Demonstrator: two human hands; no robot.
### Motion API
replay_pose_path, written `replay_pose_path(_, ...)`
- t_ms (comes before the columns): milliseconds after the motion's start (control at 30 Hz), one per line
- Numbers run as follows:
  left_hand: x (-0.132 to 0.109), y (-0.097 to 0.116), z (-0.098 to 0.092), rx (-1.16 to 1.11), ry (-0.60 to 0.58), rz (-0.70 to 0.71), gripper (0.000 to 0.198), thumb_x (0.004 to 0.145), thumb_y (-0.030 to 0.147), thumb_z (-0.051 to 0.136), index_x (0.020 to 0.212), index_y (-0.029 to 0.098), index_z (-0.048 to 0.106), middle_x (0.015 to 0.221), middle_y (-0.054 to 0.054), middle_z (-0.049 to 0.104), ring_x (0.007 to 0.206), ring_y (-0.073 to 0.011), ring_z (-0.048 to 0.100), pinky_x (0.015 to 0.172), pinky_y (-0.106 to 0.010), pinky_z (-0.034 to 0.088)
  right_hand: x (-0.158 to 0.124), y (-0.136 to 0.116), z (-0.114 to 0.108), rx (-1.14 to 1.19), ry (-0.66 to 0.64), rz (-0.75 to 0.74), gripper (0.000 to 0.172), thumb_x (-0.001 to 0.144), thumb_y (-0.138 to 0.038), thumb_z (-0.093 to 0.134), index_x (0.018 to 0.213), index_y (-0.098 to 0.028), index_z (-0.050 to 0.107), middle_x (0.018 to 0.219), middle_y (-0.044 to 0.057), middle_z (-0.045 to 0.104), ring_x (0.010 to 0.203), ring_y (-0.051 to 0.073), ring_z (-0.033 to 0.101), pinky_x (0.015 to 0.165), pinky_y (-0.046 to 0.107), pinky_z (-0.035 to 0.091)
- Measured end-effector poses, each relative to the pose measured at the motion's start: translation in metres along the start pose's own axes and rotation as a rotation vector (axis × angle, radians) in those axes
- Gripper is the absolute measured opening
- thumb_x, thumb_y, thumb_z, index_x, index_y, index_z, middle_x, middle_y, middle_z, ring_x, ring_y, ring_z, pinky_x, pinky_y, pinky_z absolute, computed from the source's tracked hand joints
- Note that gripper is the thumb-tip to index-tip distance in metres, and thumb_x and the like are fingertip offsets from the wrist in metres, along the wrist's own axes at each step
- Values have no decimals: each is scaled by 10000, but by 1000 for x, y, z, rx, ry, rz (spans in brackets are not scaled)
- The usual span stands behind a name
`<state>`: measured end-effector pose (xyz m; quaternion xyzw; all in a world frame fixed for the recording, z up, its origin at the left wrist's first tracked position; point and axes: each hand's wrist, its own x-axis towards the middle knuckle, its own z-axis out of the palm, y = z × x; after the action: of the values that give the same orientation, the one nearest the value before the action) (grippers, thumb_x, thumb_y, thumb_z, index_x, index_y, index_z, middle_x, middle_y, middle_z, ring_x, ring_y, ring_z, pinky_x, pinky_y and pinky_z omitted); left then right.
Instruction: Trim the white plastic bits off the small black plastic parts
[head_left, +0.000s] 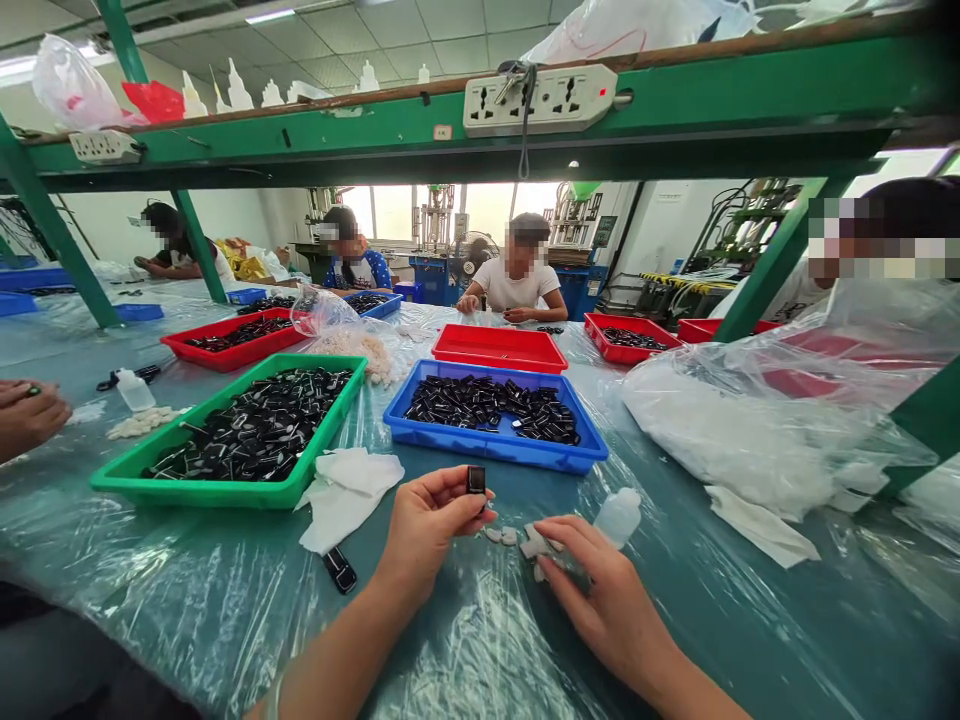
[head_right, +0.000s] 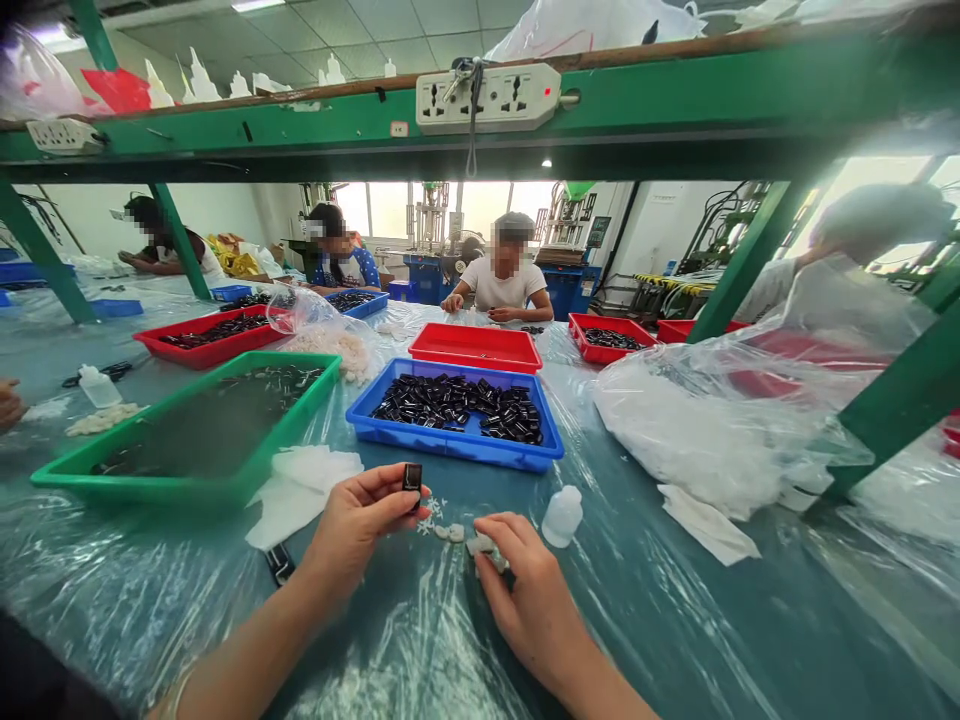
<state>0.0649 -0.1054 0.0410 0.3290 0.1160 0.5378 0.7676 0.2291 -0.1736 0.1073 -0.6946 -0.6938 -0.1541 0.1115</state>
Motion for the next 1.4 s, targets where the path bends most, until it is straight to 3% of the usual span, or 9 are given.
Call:
replay_pose_path(100, 2, 2, -3, -11, 29, 21, 580, 515, 396, 662, 1026, 155, 534, 1009, -94, 613, 668, -56, 620, 571, -75, 487, 8, -9, -4, 11, -167, 148, 336, 772, -414, 307, 1045, -330, 485, 1127, -109, 389, 955, -180, 341, 811, -92, 259)
replay_pose_path(200, 4, 3, -5, -21, 36, 17, 578, 531, 413, 641, 1028, 141, 526, 1031, -111, 604, 659, -59, 618, 560, -77, 481, 18, -13, -2, -45, -259, 134, 336, 792, -343, 240, 1020, -330, 486, 1093, -96, 402, 938, -142, 286, 839, -32, 204)
replay_pose_path(300, 6, 1, -4, -42, 18, -27, 531, 560, 418, 609, 1005, 140, 527, 1028, -115, 606, 689, -77, 627, 575, -82, 488, 25, -13, 8, -137, -320, 114, 337, 772, -298, 245, 1015, -326, 477, 1057, -76, 408, 905, -102, 218, 759, 21, 98)
replay_pose_path(400, 5, -1, -2, -72, -5, -75, 508, 581, 433, 581, 999, 152, 516, 1047, -128, 600, 729, -106, 637, 576, -92, 491, 30, -11, 20, -211, -287, 102, 339, 796, -356, 206, 987, -307, 482, 1058, -58, 386, 891, -72, 172, 716, 105, -9)
replay_pose_path(567, 2, -1, 0, -103, -77, -104, 518, 587, 495, 551, 960, 138, 520, 1096, -141, 580, 747, -127, 641, 559, -103, 487, 30, -12, 28, -244, -255, 83, 386, 817, -339, 159, 868, -176, 505, 994, -5, 385, 806, -49, 133, 723, 176, -54)
replay_pose_path(833, 0, -2, 1, -98, -105, -127, 493, 597, 443, 549, 989, 145, 515, 1070, -142, 591, 744, -136, 641, 562, -104, 487, 26, -3, 27, -136, -246, 84, 314, 777, -262, 212, 869, -168, 497, 946, -48, 433, 835, -92, 175, 748, 80, 52)
replay_pose_path(1400, -3, -9, 7, -52, -149, -173, 532, 584, 432, 569, 1018, 134, 496, 1008, -149, 610, 732, -133, 637, 562, -118, 491, 18, -8, 20, -51, -197, 103, 367, 798, -383, 258, 818, -138, 529, 884, -45, 467, 781, -143, 224, 743, 20, 102)
